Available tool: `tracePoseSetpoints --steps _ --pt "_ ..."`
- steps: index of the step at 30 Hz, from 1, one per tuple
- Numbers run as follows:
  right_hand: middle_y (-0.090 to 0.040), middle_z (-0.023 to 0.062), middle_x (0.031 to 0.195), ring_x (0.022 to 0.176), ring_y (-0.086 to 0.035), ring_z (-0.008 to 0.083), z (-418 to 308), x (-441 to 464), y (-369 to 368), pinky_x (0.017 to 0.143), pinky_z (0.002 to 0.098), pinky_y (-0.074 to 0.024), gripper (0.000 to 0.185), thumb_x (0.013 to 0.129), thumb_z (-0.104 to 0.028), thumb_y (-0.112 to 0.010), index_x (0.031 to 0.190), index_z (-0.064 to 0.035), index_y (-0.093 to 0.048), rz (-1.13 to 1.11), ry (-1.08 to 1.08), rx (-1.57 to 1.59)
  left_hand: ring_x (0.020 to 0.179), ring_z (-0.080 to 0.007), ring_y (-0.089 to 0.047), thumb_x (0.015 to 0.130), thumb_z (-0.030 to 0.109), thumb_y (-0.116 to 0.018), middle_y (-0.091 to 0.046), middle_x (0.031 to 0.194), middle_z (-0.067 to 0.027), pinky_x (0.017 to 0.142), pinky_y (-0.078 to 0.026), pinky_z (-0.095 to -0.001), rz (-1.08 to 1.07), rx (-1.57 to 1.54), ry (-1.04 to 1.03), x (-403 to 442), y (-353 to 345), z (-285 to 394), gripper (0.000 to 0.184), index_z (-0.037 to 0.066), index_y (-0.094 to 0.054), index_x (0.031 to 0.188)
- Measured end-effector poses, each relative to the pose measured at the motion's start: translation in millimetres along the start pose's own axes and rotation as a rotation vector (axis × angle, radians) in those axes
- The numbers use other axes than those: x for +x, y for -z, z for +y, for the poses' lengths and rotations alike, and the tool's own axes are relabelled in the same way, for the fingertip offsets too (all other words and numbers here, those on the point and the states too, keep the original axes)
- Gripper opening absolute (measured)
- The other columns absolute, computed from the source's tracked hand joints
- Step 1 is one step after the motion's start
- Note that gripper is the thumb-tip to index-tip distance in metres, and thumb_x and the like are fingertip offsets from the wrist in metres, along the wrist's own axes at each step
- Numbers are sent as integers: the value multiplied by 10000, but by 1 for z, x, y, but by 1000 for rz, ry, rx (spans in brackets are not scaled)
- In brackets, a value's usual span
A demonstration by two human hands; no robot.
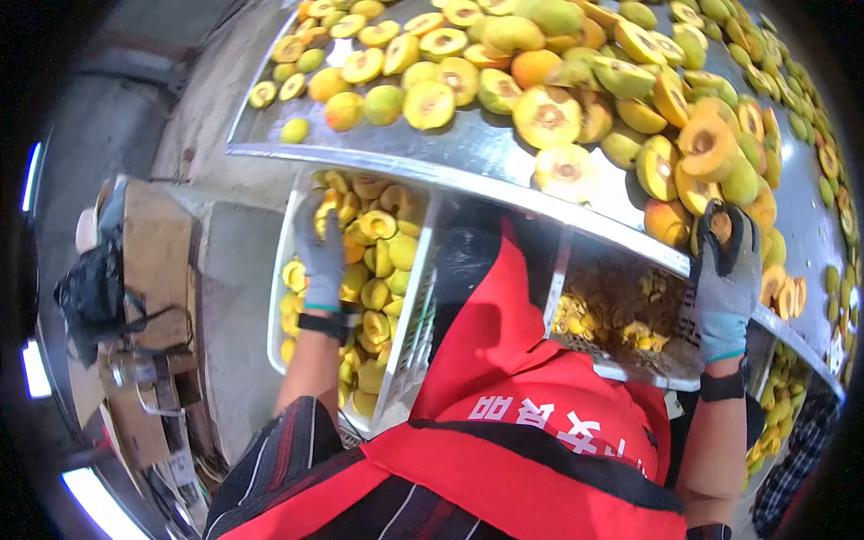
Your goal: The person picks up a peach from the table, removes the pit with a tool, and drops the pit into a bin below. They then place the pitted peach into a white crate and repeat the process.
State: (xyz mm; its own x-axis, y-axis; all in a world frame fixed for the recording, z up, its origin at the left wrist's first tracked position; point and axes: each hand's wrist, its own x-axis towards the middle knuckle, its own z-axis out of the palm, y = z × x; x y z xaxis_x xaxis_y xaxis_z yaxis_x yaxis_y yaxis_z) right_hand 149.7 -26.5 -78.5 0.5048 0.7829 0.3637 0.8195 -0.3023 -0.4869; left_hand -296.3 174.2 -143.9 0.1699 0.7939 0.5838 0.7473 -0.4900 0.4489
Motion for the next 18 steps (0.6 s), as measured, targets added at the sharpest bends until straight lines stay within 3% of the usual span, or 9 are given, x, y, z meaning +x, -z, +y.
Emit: tracePoseSetpoints --steps 1,3,4,5,7,8,11,17,18 --pt "-558 144 1050 961 -545 292 1 -1 -1 858 348 -417 307 826 -132 -596 1100 -19 -517 11 15 -2 1067 -287 -503 805 7 -568 -556 1091 -144 953 -369 -394 15 -65 -73 -1 4 39 265 13 -540 1068" --pt "-565 134 1049 971 -548 271 12 -2 -4 867 327 -412 306 823 -121 -599 1098 -10 -520 16 24 16 1041 -327 -512 722 -32 -601 -561 1049 -158 934 -380 -408 -28 -184 -332 18 12 130 320 13 -531 1031" --pt "-565 137 1053 977 -548 271 18 -2 -6 872 326 -409 314 824 -121 -599 1104 -8 -516 23 35 16 1014 -354 -517 658 -31 -638 -556 1014 -171 907 -399 -411 -220 -164 -185 28 15 166 368 20 -533 1007" --pt "-565 139 1058 983 -548 271 21 -1 -8 877 325 -406 321 824 -122 -598 1111 -5 -513 34 44 14 1006 -354 -512 634 28 -667 -552 985 -171 872 -423 -412 64 -329 -325 23 -23 176 390 32 -541 1003" --pt "-564 147 1072 998 -542 285 20 0 -9 885 335 -403 339 827 -136 -597 1126 -7 -505 14 13 129 1057 -347 -490 719 233 -659 -535 1057 -179 864 -432 -414 -74 -307 -275 37 -40 224 417 47 -541 1074" --pt "-563 149 1079 1001 -541 290 18 -1 -7 884 339 -404 344 827 -140 -596 1129 -7 -503 14 15 82 1080 -349 -483 744 290 -650 -516 1120 -182 894 -415 -421 -117 -271 -305 41 -51 234 436 59 -543 1098" --pt "-566 157 1077 991 -543 300 22 -1 -8 867 353 -412 343 819 -152 -600 1119 -12 -508 29 55 67 1089 -345 -488 725 359 -632 -514 1142 -186 871 -423 -433 -724 -27 -122 51 -73 258 460 72 -580 1080" --pt "-579 162 1079 973 -549 330 10 -3 -1 836 370 -424 342 828 -202 -595 1117 -34 -524 35 65 -57 889 -331 -582 637 324 -665 -588 975 -194 772 -474 -416 -850 -15 -110 71 -90 264 380 62 -635 910" --pt "-559 187 1034 959 -531 364 0 -4 2 834 403 -423 336 781 -170 -617 1078 -36 -534 40 36 -15 893 -315 -606 592 242 -696 -620 949 -181 743 -502 -405 -870 -44 -96 74 -89 267 366 69 -654 911"
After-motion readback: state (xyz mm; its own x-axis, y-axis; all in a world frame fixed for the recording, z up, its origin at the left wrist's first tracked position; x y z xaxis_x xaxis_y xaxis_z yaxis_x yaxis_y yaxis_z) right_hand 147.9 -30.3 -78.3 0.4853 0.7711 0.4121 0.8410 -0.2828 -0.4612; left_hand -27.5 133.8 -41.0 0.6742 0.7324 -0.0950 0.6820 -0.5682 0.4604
